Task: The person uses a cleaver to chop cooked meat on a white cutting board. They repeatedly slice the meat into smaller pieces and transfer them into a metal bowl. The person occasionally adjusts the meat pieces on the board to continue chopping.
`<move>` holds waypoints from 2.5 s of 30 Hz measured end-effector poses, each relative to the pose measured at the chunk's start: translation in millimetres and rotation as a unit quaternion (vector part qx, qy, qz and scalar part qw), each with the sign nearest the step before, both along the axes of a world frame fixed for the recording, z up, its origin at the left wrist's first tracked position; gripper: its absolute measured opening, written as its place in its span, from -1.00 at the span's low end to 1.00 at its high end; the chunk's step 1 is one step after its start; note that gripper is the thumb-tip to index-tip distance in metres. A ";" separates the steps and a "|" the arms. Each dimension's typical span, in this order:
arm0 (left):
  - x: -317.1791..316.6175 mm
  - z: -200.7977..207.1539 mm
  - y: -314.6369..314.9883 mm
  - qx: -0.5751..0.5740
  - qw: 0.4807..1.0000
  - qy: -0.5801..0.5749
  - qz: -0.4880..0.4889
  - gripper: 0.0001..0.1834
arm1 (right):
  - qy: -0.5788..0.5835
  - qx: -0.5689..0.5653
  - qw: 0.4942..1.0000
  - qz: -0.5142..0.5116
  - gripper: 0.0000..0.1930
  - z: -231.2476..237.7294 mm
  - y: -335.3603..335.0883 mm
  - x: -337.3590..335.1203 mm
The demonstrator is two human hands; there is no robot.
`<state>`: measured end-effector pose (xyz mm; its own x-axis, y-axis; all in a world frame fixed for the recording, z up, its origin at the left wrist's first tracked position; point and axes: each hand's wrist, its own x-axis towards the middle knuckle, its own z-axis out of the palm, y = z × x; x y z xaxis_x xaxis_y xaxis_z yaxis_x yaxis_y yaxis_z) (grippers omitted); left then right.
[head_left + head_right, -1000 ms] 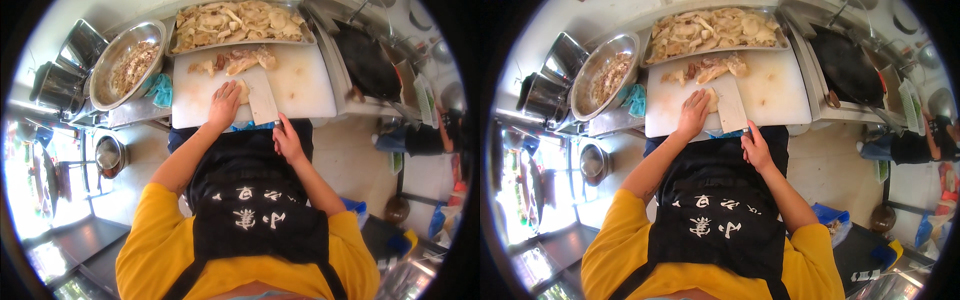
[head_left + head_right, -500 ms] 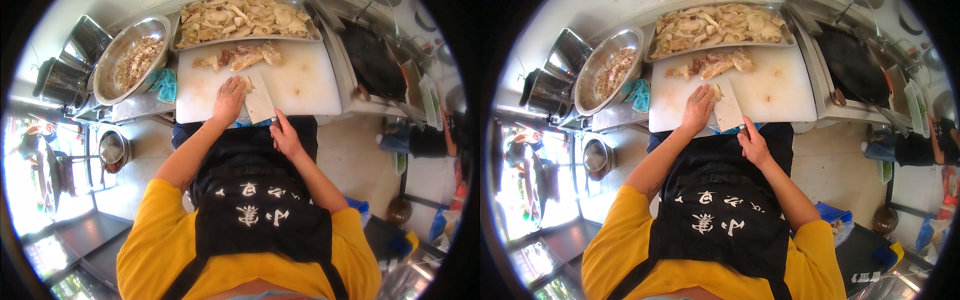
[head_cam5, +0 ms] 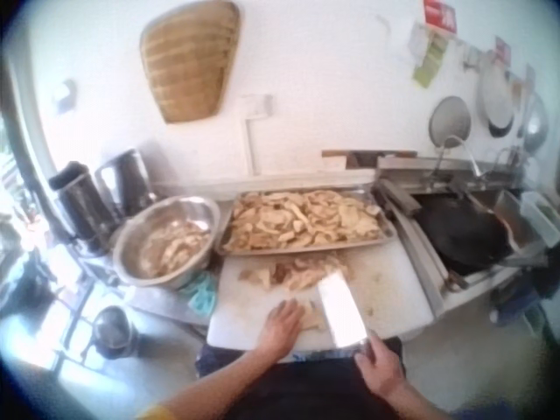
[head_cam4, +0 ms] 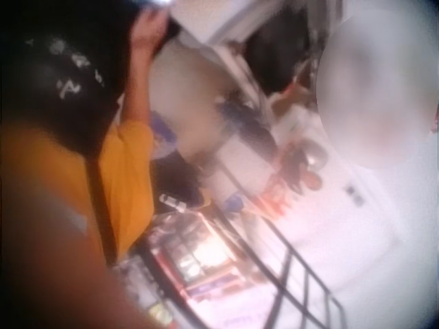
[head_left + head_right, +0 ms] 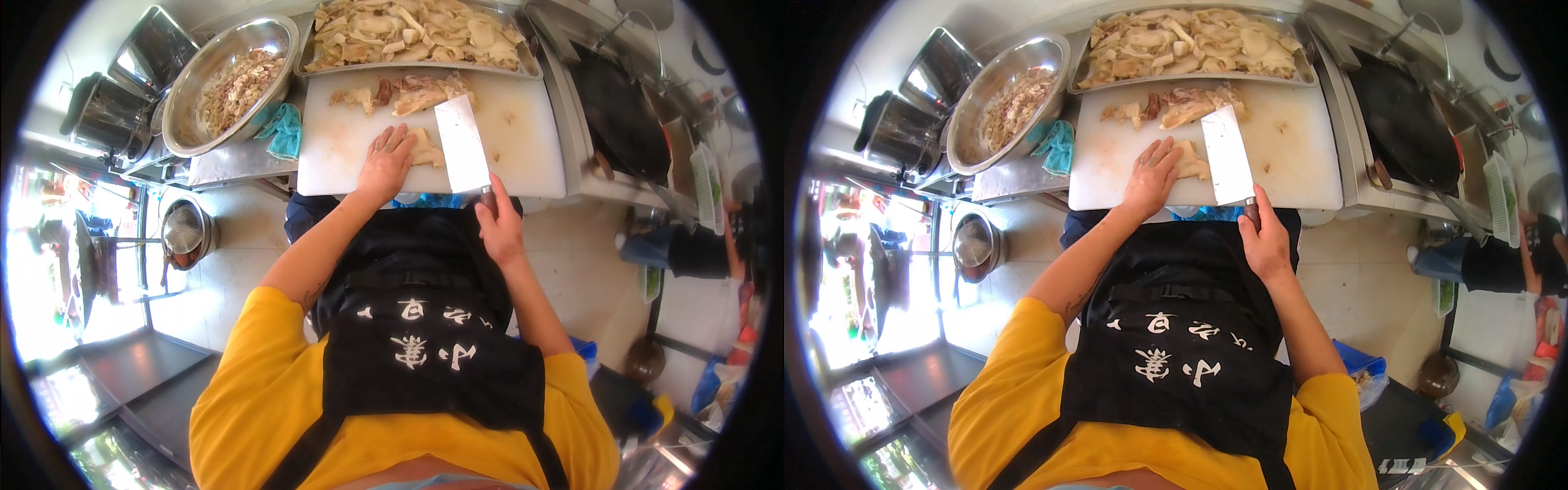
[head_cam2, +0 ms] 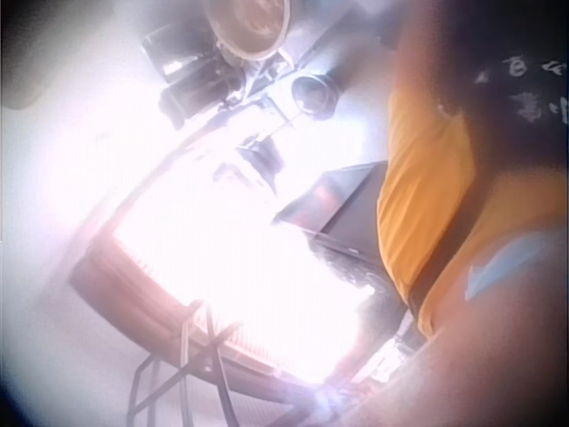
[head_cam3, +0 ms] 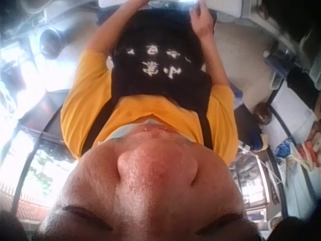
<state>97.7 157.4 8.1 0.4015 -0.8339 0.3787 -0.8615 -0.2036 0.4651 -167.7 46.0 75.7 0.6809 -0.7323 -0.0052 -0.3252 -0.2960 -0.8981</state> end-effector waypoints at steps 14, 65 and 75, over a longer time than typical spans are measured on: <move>11.3 -43.0 -5.0 -0.139 0.969 -0.201 0.034 -0.71 | 0.110 -0.331 0.925 0.150 -0.32 12.3 -3.9 20.1; -0.1 -15.7 4.7 -0.068 0.996 0.053 -0.005 -0.69 | 0.151 -0.171 0.958 0.176 -0.23 12.0 -39.6 15.5; 7.1 -25.6 2.7 -0.102 0.989 0.091 -0.051 -0.58 | 0.197 -0.230 0.934 0.191 -0.31 19.4 -29.2 29.8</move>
